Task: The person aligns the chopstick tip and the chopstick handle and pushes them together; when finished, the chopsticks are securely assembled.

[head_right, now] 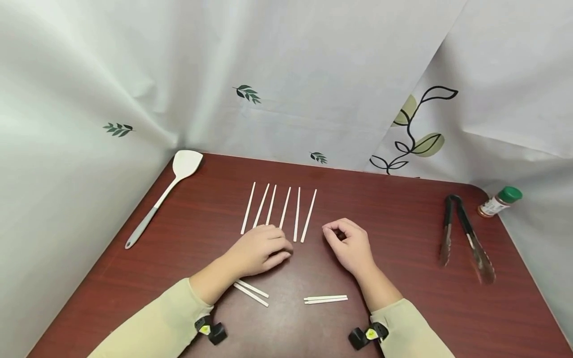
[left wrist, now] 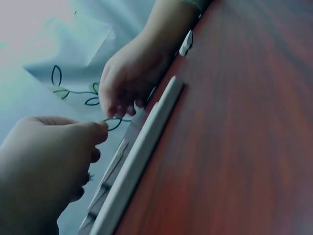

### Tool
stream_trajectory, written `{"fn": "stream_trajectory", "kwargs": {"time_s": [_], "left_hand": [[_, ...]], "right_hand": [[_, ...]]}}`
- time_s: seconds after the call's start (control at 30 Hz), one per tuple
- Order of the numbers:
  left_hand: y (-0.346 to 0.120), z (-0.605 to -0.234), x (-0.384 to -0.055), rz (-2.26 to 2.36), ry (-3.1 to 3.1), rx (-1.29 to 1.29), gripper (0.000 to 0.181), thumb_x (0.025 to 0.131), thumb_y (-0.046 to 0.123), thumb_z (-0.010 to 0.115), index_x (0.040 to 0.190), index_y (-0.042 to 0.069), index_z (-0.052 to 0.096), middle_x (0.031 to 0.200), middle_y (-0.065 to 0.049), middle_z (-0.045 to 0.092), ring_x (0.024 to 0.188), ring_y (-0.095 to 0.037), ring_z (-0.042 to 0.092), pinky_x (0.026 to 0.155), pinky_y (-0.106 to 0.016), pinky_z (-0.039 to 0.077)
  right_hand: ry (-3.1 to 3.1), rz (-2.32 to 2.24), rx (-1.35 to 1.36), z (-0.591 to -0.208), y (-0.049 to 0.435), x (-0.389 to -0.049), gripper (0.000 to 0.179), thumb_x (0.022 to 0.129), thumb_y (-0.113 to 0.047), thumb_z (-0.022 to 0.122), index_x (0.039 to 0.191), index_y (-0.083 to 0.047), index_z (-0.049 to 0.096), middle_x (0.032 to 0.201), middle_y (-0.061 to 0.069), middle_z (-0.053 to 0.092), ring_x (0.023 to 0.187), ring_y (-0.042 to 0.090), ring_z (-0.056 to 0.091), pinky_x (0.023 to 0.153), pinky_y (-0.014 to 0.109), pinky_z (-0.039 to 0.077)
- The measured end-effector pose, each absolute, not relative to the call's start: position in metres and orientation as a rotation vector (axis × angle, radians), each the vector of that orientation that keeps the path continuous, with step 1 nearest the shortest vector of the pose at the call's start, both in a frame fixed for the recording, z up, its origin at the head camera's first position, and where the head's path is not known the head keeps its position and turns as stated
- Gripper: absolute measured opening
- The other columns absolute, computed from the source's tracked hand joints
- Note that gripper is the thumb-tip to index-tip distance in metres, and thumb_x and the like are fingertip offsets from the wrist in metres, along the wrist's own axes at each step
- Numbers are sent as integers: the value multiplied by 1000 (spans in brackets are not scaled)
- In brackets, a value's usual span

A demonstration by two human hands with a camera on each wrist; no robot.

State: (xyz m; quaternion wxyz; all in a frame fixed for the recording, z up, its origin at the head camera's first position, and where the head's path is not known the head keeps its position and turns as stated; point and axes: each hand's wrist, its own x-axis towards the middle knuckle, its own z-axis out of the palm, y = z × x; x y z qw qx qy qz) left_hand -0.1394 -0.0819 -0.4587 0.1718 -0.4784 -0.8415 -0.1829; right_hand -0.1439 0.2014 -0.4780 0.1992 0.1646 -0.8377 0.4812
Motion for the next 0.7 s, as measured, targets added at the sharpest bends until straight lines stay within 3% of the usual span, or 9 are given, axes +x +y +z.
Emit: {"fn": "stream_trajectory", "kwargs": {"time_s": [0.17, 0.4, 0.57, 0.7], "left_hand": [[-104, -466, -130, -626, -2364, -1459, 8, 101, 24, 72, 99, 21, 79, 93, 9, 65, 86, -13, 62, 84, -33, 53], [-124, -472, -113, -744, -2403, -1513, 13, 94, 34, 81, 102, 23, 81, 97, 13, 64, 91, -7, 62, 90, -30, 52], [-128, -470, -110, -809, -2473, -1545, 29, 85, 48, 87, 106, 28, 81, 99, 17, 60, 94, -1, 57, 86, -29, 46], [-128, -469, -109, -840, -2512, -1551, 29, 81, 49, 90, 100, 31, 78, 98, 20, 60, 92, 0, 53, 81, -27, 41]], "right_hand": [[-2366, 1298, 616, -479, 205, -133, 18, 90, 1, 80, 90, -17, 83, 89, -10, 75, 83, 7, 65, 76, 17, 48], [-2289, 1233, 1083, -482, 208, -113, 21, 82, -1, 86, 90, -20, 85, 91, -12, 73, 89, 13, 63, 82, 22, 47], [-2349, 1147, 1213, -484, 212, -96, 24, 77, -19, 94, 98, -27, 85, 104, -12, 71, 101, 13, 59, 93, 31, 40], [-2406, 1096, 1245, -484, 213, -89, 29, 76, -32, 97, 102, -33, 84, 112, -14, 67, 108, 11, 55, 96, 38, 35]]}}
